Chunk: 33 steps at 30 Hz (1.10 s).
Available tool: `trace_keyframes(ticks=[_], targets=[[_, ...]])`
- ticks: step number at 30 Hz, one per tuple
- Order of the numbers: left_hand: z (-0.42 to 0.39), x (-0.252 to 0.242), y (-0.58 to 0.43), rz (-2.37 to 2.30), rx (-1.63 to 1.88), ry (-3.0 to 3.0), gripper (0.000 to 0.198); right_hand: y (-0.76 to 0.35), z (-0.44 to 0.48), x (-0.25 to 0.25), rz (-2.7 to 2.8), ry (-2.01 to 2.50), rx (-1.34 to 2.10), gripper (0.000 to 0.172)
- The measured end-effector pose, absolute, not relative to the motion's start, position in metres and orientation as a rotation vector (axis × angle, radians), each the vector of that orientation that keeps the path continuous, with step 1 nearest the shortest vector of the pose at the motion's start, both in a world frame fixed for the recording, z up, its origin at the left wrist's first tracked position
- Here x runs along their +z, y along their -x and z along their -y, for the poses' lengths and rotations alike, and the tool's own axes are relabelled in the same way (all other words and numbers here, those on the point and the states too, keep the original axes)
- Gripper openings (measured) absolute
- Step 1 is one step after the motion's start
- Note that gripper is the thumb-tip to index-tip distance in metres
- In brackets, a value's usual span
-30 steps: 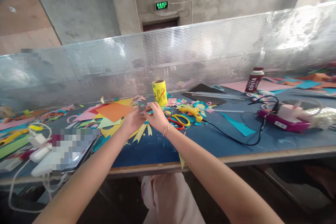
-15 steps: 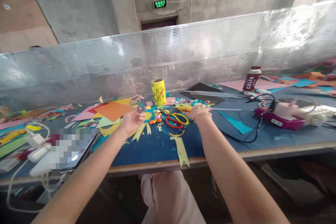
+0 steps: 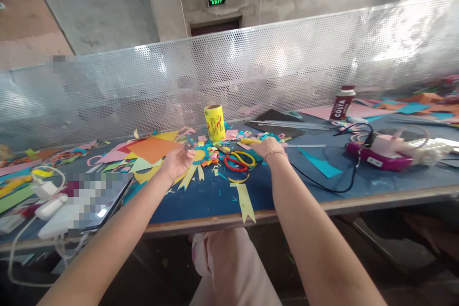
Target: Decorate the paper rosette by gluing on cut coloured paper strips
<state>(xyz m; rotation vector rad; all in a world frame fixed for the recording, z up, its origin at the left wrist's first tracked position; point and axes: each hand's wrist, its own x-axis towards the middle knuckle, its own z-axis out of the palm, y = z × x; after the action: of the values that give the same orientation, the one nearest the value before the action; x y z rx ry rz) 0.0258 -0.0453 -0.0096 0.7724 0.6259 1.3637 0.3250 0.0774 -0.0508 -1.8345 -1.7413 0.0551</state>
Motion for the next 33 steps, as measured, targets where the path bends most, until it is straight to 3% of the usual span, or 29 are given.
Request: trace_keyframes(ticks=[4, 9, 13, 33], targets=[[0.046, -0.009, -0.027, -0.64, 1.342, -0.737, 0.015, -0.311, -0.054, -0.031, 1.629, 1.795, 0.112, 0.028], [0.046, -0.007, -0.03, -0.636, 1.335, -0.647, 0.019, -0.281, -0.028, -0.017, 1.606, 1.42, -0.129, 0.036], [0.044, -0.008, -0.032, -0.689, 1.339, -0.623, 0.02, -0.26, -0.017, -0.02, 1.736, 1.25, -0.252, 0.033], [0.048, -0.005, -0.04, -0.721, 1.338, -0.573, 0.024, -0.243, -0.007, -0.021, 1.885, 1.342, -0.383, 0.024]])
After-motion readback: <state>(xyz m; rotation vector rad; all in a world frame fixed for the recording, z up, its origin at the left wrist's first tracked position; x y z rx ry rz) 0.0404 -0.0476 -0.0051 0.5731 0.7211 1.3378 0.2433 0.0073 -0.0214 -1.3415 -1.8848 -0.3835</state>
